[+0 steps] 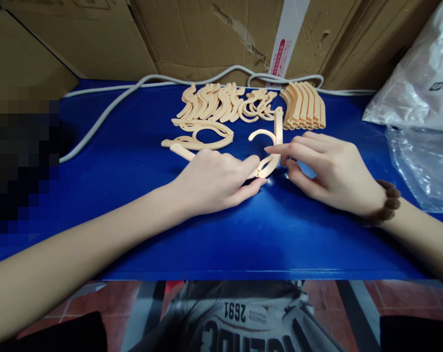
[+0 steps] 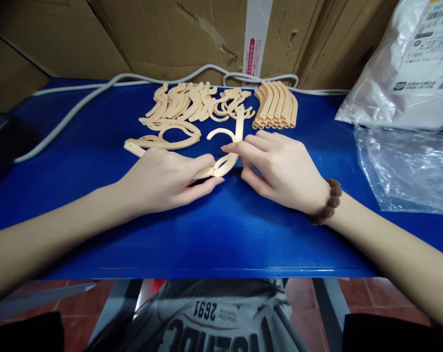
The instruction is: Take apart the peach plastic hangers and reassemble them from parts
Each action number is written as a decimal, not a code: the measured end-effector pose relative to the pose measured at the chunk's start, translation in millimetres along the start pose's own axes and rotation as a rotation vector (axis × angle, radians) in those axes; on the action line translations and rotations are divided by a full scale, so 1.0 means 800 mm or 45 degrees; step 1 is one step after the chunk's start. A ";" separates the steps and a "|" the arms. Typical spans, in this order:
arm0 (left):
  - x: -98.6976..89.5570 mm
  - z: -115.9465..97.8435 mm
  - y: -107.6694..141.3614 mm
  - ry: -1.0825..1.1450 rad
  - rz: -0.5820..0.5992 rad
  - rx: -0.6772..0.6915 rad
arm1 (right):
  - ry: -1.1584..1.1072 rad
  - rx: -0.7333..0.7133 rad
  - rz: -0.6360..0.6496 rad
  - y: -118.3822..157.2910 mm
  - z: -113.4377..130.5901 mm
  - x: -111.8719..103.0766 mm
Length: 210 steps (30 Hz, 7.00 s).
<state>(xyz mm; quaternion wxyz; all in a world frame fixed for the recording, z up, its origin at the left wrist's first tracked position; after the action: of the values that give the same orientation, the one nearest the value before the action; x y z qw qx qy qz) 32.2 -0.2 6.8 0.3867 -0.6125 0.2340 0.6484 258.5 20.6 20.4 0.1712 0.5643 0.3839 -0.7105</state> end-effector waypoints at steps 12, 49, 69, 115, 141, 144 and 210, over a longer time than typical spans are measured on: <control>0.011 0.001 0.009 0.007 -0.301 0.254 | -0.083 -0.012 -0.005 -0.001 0.001 0.002; 0.013 0.019 -0.002 0.165 -0.249 0.311 | 0.057 0.278 0.078 -0.003 -0.038 0.011; 0.007 0.018 -0.001 0.095 -0.256 0.276 | 0.134 -0.007 0.007 -0.003 0.001 -0.001; 0.010 0.200 -0.007 0.536 0.021 -1.185 | 0.405 -0.336 -0.029 0.012 0.019 0.005; 0.013 0.220 -0.020 1.053 -0.268 -1.399 | 0.414 -0.305 -0.010 0.010 0.015 0.006; 0.011 0.222 -0.017 1.145 -0.294 -1.448 | 0.409 -0.300 -0.014 0.010 0.015 0.006; 0.005 0.029 0.017 0.953 -0.262 -0.208 | 0.267 -0.166 -0.076 0.007 0.015 0.006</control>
<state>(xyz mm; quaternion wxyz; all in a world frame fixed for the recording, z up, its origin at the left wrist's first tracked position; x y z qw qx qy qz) 7.4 10.6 3.7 0.2876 -0.8555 0.2439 0.3549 252.6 8.8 14.6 0.1453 0.6114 0.4619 -0.6259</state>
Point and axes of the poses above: each hand's wrist, its own y-axis away from the middle knuckle, its own x-axis out of the palm, z = x × y, the point moved 1 cm from there along -y, towards the middle knuckle, and after that the axes turned 10 degrees about x, right-handed, at the moved point
